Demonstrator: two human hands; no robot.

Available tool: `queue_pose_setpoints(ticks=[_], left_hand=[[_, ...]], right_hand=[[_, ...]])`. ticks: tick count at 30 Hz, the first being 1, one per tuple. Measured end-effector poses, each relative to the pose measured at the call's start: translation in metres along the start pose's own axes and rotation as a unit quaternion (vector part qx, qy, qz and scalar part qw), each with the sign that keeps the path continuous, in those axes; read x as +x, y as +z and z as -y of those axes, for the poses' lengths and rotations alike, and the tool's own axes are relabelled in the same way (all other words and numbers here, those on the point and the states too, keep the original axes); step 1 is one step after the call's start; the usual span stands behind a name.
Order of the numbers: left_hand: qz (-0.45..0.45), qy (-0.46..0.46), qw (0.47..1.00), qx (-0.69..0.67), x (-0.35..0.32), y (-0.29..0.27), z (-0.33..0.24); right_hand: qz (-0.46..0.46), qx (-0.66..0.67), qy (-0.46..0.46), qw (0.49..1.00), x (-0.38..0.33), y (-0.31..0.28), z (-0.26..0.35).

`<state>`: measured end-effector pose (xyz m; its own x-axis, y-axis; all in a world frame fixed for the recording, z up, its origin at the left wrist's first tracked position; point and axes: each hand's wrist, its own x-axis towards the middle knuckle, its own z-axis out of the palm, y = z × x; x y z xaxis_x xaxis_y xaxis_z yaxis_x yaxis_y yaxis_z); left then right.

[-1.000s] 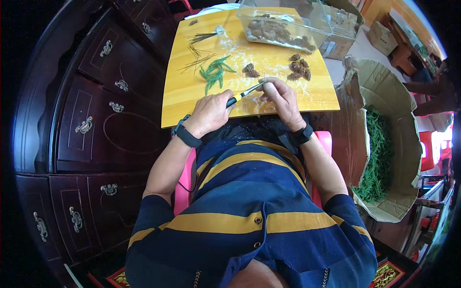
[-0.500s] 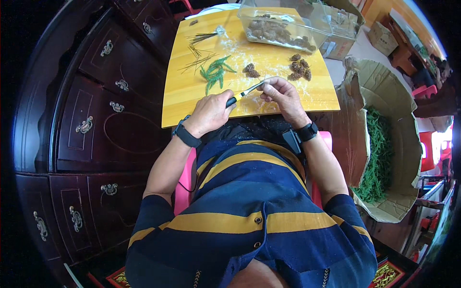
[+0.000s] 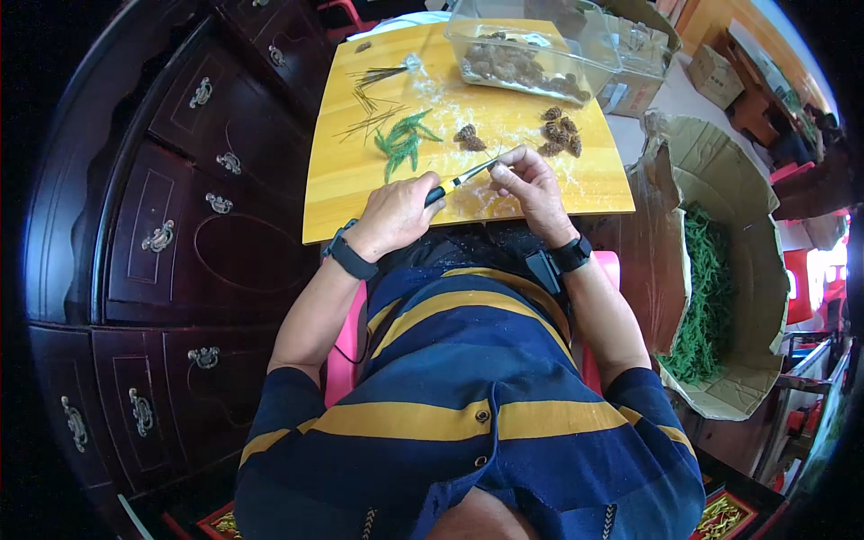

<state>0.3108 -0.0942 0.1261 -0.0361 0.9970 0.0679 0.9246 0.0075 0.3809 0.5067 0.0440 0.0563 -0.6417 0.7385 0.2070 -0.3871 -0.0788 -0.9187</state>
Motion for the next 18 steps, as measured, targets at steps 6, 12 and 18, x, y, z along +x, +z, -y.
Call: queue_pose_setpoints(ticks=[6,12,18], left_hand=[[-0.014,0.013,1.0,-0.008,0.0,-0.003,0.004],[-0.041,0.056,0.997,0.036,-0.001,0.009,0.0],[-0.055,0.074,0.992,0.08,0.025,0.029,-0.015]], right_hand=[[-0.067,-0.027,-0.021,0.997,0.004,-0.01,0.016],[-0.176,-0.233,-0.113,0.95,0.023,-0.063,0.054],[-0.281,-0.543,-0.072,0.788,0.037,-0.121,0.073]])
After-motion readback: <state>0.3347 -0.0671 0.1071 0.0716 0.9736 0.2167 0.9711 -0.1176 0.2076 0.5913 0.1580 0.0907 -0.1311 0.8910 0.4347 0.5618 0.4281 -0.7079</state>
